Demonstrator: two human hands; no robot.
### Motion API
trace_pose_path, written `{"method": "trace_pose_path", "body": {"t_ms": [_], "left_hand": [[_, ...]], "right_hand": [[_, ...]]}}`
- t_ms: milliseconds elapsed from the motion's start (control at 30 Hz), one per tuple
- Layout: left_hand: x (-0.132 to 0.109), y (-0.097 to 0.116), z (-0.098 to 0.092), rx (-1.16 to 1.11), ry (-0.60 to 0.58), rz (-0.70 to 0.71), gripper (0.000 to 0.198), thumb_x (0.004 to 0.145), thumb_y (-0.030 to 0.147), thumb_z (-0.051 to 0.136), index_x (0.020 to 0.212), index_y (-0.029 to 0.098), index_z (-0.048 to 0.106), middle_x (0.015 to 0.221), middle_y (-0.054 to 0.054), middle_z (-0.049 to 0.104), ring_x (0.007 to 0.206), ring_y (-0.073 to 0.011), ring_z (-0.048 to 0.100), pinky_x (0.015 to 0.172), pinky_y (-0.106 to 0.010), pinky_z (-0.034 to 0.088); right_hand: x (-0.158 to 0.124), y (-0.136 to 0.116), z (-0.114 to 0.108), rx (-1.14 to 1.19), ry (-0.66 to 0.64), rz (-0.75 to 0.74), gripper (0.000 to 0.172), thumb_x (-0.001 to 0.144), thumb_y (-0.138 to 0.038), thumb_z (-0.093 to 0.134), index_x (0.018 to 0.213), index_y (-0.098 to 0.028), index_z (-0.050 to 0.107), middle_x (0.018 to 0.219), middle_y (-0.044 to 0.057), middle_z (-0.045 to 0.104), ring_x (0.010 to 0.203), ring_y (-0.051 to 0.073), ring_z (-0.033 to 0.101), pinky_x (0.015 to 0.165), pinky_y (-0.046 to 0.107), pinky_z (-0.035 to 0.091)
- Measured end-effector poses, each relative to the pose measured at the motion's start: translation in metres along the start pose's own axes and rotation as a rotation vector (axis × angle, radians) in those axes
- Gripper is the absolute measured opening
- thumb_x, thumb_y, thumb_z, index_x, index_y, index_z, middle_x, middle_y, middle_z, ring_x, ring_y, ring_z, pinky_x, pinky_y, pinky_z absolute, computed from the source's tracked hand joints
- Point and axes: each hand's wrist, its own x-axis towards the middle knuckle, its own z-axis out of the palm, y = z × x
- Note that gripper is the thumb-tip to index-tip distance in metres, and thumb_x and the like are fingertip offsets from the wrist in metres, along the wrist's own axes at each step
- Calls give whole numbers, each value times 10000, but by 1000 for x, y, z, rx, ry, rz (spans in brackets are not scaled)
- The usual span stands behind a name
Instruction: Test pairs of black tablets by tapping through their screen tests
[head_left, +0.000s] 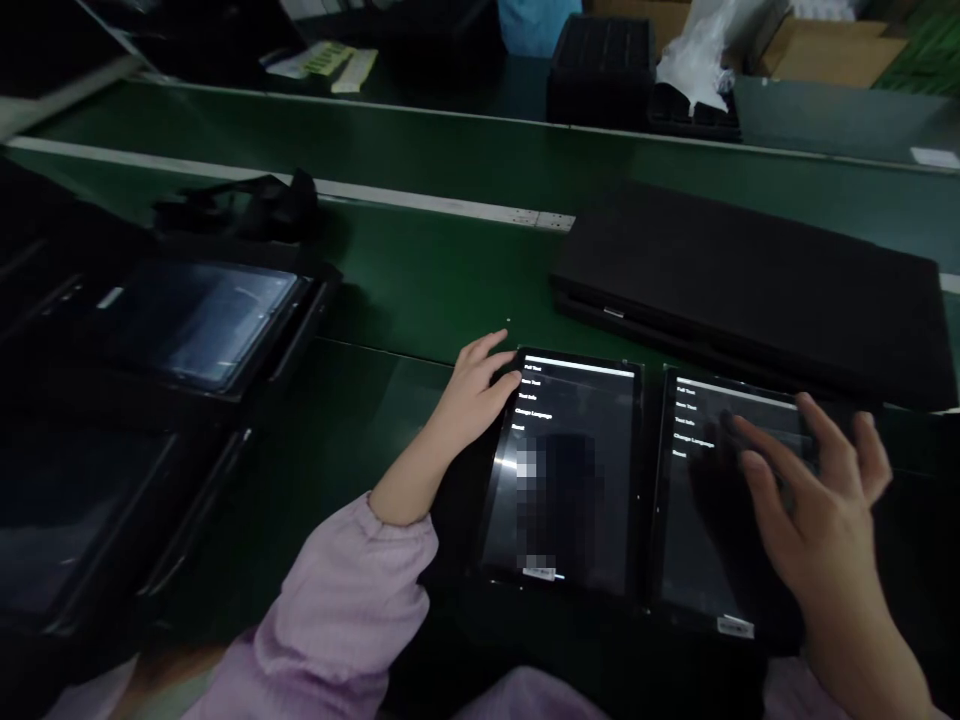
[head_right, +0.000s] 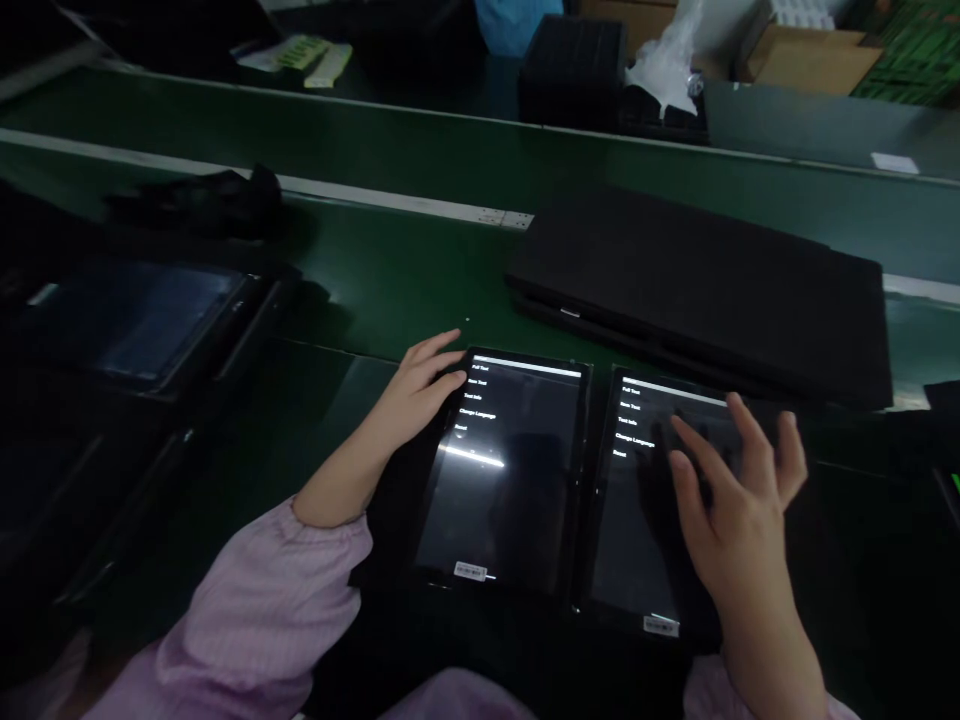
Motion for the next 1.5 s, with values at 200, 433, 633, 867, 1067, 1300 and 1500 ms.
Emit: {"method": "trace_pose_path", "body": {"t_ms": [200, 433, 633, 867, 1067, 1300, 1500], "left_hand": [[-1, 1, 1, 13, -2, 12, 423, 958, 463, 640, 1288, 228, 763, 1681, -89, 529, 1617, -364, 340, 1305, -624, 316], [-1, 2, -2, -39, -12, -26, 441, 960, 496, 624, 1301, 252, 760, 1684, -69, 526, 1622, -350, 331, 1326, -614, 269], [-1, 4, -6, -28, -27, -29, 505, 938, 491, 640, 1347, 218, 754, 1687, -93, 515, 1625, -355, 323, 1345, -580, 231], [1, -2, -13, -80, -102, -10, 475, 924, 443, 646, 1369, 310, 744, 1709, -38, 494, 1641, -354, 301, 1340, -621, 200], [-2, -3, -21, -112, -176, 6, 553, 907, 401, 660, 1455, 329, 683, 1762, -32, 411, 1659, -349, 273, 1327, -587, 271], [-5, -8, -30, -52, -339, 72, 839, 880, 561, 749, 1643, 375, 455, 1854, -37, 149, 1704, -390, 25, 1338, -642, 164], [-5, -10, -32, -41, -335, 79, 908, 860, 567, 780, 1665, 346, 422, 1859, -67, 113, 1698, -415, 31, 1323, -629, 221]], "right_hand": [[-4, 0, -9, -22, 71, 69, 384, 1084, -433, 508, 1175, -195, 796, 1562, 178, 590, 1581, 491, 360, 1173, 766, 418], [-8, -3, -10, -11, 71, 94, 386, 1101, -400, 485, 1080, -218, 825, 1452, 143, 677, 1553, 450, 424, 1144, 703, 473], [-9, -4, -10, 23, -5, 55, 362, 1094, -405, 506, 1102, -261, 839, 1522, 114, 631, 1588, 452, 354, 1144, 709, 478], [-11, -3, -6, 67, -29, 30, 384, 1086, -446, 503, 1068, -287, 852, 1569, 70, 599, 1619, 450, 297, 1209, 729, 406], [-13, 0, -8, 51, 9, 60, 412, 1076, -496, 519, 1024, -250, 845, 1482, 98, 677, 1569, 447, 408, 1161, 717, 457], [-12, 0, -15, 53, 73, 146, 403, 1085, -465, 504, 1032, -240, 834, 1435, 114, 709, 1526, 400, 494, 1148, 653, 487], [-13, 2, -21, 75, 170, 219, 354, 1066, -460, 552, 1061, -263, 846, 1369, 93, 751, 1445, 347, 594, 1182, 599, 480]]}}
